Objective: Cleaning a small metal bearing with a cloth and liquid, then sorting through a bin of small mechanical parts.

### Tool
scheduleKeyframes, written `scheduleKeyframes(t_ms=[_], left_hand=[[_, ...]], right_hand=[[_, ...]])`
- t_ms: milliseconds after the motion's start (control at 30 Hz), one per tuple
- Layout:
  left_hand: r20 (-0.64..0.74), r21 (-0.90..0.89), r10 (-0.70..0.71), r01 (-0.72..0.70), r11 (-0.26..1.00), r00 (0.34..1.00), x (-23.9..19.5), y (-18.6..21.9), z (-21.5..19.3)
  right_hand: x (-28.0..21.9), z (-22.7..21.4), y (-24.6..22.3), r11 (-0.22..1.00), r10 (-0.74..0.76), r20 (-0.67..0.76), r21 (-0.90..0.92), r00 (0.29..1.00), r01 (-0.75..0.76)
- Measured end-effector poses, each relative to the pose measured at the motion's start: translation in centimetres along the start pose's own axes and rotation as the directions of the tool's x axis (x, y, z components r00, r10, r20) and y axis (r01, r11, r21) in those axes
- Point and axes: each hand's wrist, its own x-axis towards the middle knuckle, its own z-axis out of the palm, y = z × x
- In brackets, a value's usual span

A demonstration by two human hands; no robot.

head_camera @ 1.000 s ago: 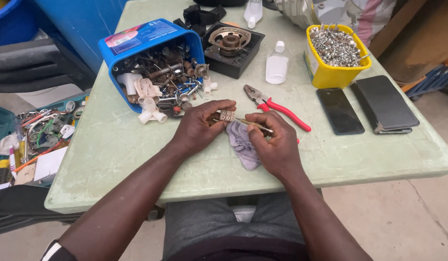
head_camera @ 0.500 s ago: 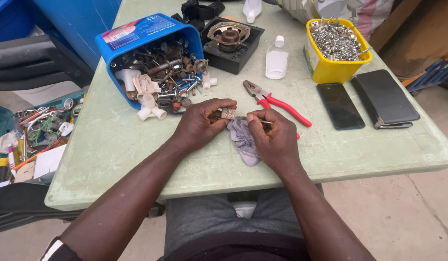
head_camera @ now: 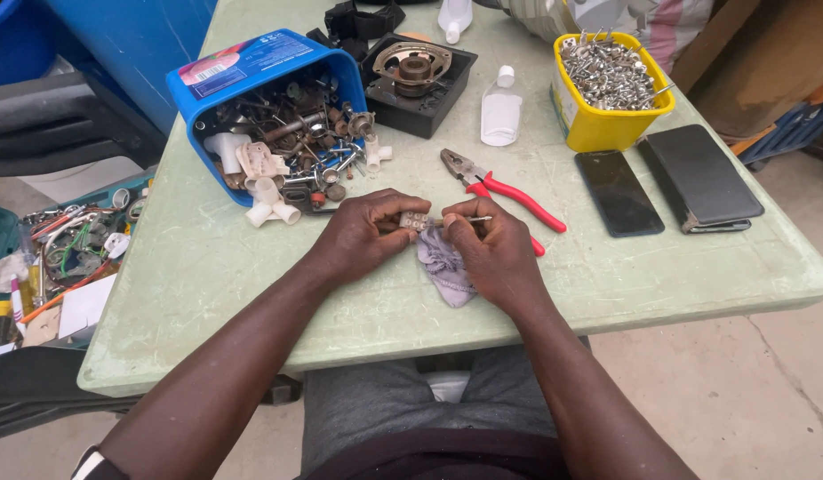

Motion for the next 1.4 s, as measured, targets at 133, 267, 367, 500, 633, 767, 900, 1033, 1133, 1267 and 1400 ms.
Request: scheduleKeyframes(t_ms=[133, 267, 367, 500, 633, 767, 900, 1033, 1133, 1267, 1400], left_hand=[[-0.005, 0.06, 0.021, -0.02, 0.998, 1.0, -0.3, 0.7, -0.1], [-0.011, 0.035, 0.018, -0.017, 0.999, 1.0, -0.3, 0.8, -0.1], [-0.021, -0.014, -0.007, 0.007, 1.0, 1.0, -0.4, 0.4, -0.1], [-0.007, -0.101, -0.067, 0.066, 0.993, 0.998, -0.7, 1.3, -0.4], [-0.022, -0.161, -0.07, 0.066, 0.985, 0.997, -0.2, 1.0, 0.1], [-0.124, -0.234, -0.109, 0.078, 0.969, 0.986, -0.1, 0.0, -0.2], [-0.164, -0.243, -0.102, 0.06, 0.968, 0.981, 0.0, -1.0, -0.7], [-0.199, -0.247, -0.075, 0.024, 0.969, 0.977, 0.4, -1.3, -0.9], [-0.197, -0.281, -0.064, 0.006, 0.96, 0.978, 0.5, -1.7, -0.8], [-0.191, -0.369, -0.057, -0.018, 0.929, 0.98, 0.4, -2.0, -0.6], [-0.279, -0.439, -0.064, -0.068, 0.896, 0.958, 0.8, -1.8, -1.1]], right_hand=[[-0.3, -0.6, -0.9, 0.998, -0.034, 0.025, -0.058, 0.999, 0.036], [-0.5, -1.2, -0.8, 0.983, -0.148, 0.075, -0.102, 0.986, 0.155], [0.1, -1.5, 0.2, 0.947, -0.295, 0.126, -0.094, 0.947, 0.308], [1.1, -2.5, 0.2, 0.925, -0.366, 0.242, -0.012, 0.898, 0.38], [1.7, -3.4, -0.4, 0.935, -0.351, 0.234, 0.033, 0.907, 0.353], [4.9, -5.3, -1.3, 0.966, -0.205, -0.01, 0.16, 0.979, 0.204], [10.6, -6.0, -1.3, 0.974, -0.209, -0.163, -0.12, 0.964, 0.191], [15.7, -5.2, 1.8, 0.79, -0.177, -0.277, -0.612, 0.945, -0.032], [17.1, -4.6, 2.2, 0.644, 0.12, -0.247, -0.718, 0.962, -0.264], [20.5, -6.1, 6.3, 0.692, 0.255, -0.228, -0.636, 0.94, -0.342], [17.3, -7.3, 5.7, 0.899, 0.33, -0.285, -0.197, 0.9, -0.392]])
